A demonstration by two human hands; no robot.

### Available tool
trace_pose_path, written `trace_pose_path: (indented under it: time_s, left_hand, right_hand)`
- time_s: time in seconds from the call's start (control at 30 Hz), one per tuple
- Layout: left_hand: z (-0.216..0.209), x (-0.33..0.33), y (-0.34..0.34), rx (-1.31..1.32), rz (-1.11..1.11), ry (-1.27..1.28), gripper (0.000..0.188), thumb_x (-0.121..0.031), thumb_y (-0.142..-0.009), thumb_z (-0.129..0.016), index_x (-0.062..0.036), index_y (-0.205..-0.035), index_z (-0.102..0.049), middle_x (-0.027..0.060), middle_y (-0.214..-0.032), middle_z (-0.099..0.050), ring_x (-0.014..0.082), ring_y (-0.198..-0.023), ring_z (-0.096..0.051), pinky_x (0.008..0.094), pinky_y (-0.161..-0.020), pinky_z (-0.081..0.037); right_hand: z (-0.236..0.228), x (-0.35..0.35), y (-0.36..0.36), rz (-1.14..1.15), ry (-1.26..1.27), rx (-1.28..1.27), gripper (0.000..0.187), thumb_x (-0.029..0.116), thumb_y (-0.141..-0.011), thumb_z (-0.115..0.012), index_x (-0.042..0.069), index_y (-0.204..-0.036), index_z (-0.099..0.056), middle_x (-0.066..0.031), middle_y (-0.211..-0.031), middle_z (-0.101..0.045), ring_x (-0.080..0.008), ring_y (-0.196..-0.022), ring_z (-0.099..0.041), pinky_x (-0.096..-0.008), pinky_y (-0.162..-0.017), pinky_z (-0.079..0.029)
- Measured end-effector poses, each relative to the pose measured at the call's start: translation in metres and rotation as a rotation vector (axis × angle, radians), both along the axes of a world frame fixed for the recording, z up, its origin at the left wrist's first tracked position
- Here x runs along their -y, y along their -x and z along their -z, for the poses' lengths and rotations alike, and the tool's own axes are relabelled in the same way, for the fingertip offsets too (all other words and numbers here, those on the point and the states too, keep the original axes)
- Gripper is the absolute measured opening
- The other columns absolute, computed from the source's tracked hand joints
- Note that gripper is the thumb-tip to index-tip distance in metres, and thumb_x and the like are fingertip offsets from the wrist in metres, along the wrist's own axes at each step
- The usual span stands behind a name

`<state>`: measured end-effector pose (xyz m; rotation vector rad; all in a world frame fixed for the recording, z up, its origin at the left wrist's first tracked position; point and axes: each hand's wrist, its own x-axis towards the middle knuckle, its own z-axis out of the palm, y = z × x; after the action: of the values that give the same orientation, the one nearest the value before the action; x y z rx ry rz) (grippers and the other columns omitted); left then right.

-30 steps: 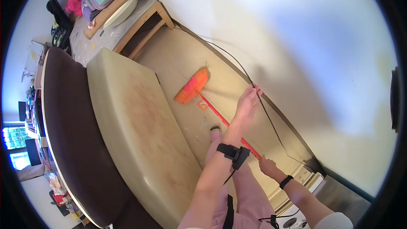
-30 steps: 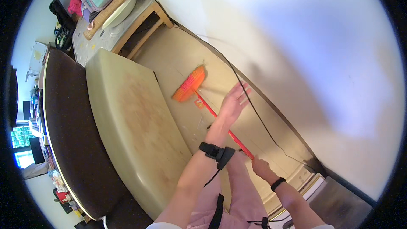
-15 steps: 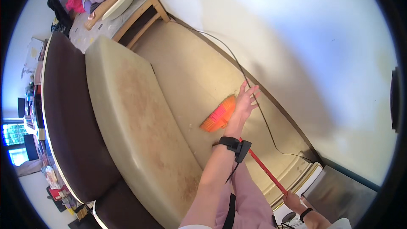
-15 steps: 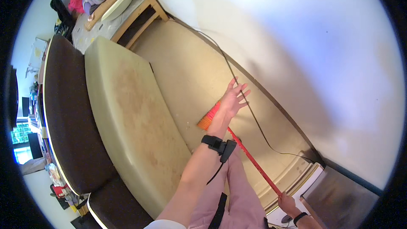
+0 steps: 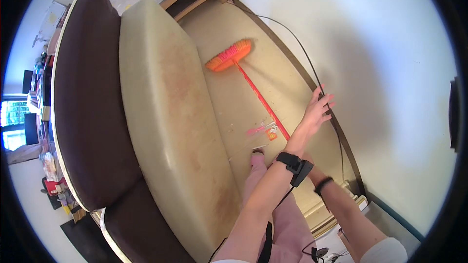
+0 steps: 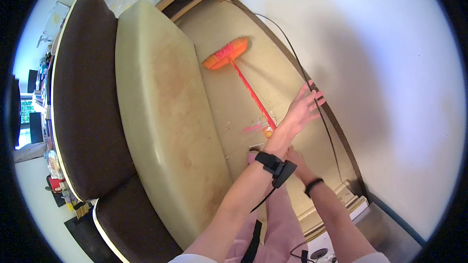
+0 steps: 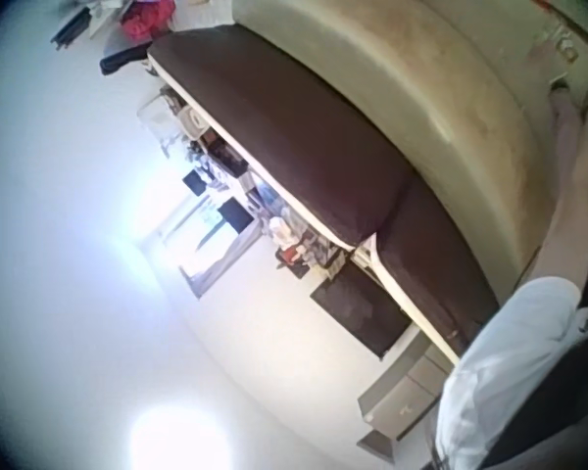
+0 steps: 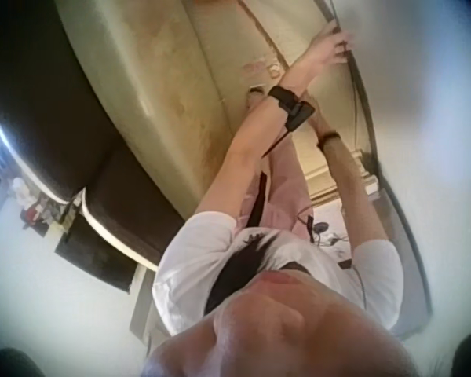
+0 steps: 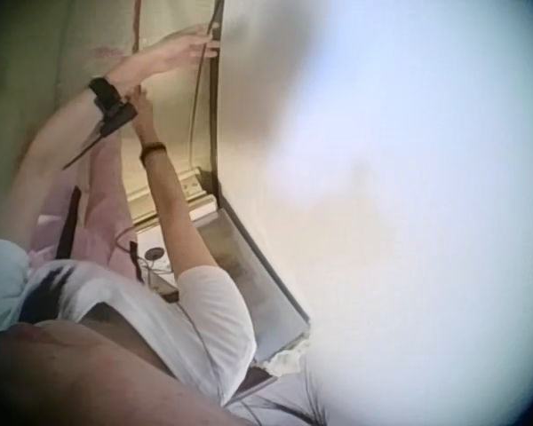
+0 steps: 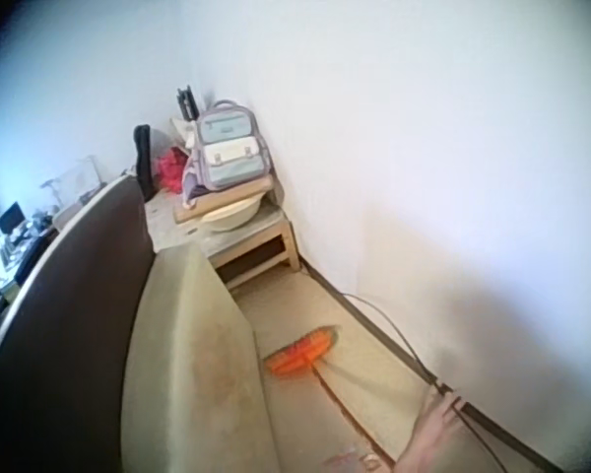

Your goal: Sweep the floor around the couch and then mop the same area.

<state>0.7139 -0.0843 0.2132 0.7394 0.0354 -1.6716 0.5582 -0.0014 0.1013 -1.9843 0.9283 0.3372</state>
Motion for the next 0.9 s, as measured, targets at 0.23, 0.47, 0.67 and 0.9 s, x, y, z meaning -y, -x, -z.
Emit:
trace_pose_path:
  time_s: [0.23, 0.47, 0.67, 0.9]
  left_hand:
    - [0.000, -0.021, -0.026, 0.020, -0.034, -0.011, 0.048, -0.026, -0.084, -0.038, -0.0226, -0.126, -0.014, 0.0071, -0.119, -0.035, 0.0208, -0.107, -0.036, 0.0476, -0.089, -0.023]
    - [0.018, -0.045, -0.009, -0.043, -0.105, -0.022, 0.049, -0.023, -0.084, -0.039, -0.0199, -0.126, -0.013, 0.0066, -0.117, -0.038, 0.0188, -0.105, -0.039, 0.0431, -0.088, -0.026]
    - [0.019, -0.053, 0.036, -0.016, -0.124, -0.043, 0.047, -0.020, -0.084, -0.040, -0.0197, -0.125, -0.017, 0.0058, -0.114, -0.041, 0.0172, -0.101, -0.043, 0.0341, -0.083, -0.033]
    - [0.020, -0.096, 0.115, 0.073, -0.166, -0.109, 0.044, -0.019, -0.084, -0.039, -0.0203, -0.124, -0.020, 0.0053, -0.110, -0.043, 0.0168, -0.100, -0.044, 0.0300, -0.080, -0.035]
  right_hand:
    - [0.036, -0.044, -0.007, -0.010, -0.107, 0.258, 0.036, 0.031, -0.077, -0.041, -0.003, -0.088, -0.045, -0.0246, -0.076, -0.054, -0.0389, -0.071, -0.052, -0.0423, -0.064, -0.042]
    - [-0.003, -0.088, 0.099, -0.152, 0.035, -0.396, 0.022, 0.018, -0.081, -0.033, -0.001, -0.087, -0.042, -0.0217, -0.068, -0.054, -0.0370, -0.065, -0.054, -0.0450, -0.055, -0.044]
    - [-0.056, -0.109, 0.196, -0.223, 0.091, -0.528, 0.021, 0.022, -0.081, -0.037, 0.001, -0.082, -0.036, -0.0172, -0.057, -0.053, -0.0349, -0.055, -0.054, -0.0441, -0.047, -0.043]
    - [-0.107, -0.171, 0.308, -0.120, -0.045, -0.671, 0.023, 0.023, -0.080, -0.040, 0.002, -0.084, -0.035, -0.0187, -0.057, -0.054, -0.0360, -0.054, -0.054, -0.0450, -0.047, -0.043]
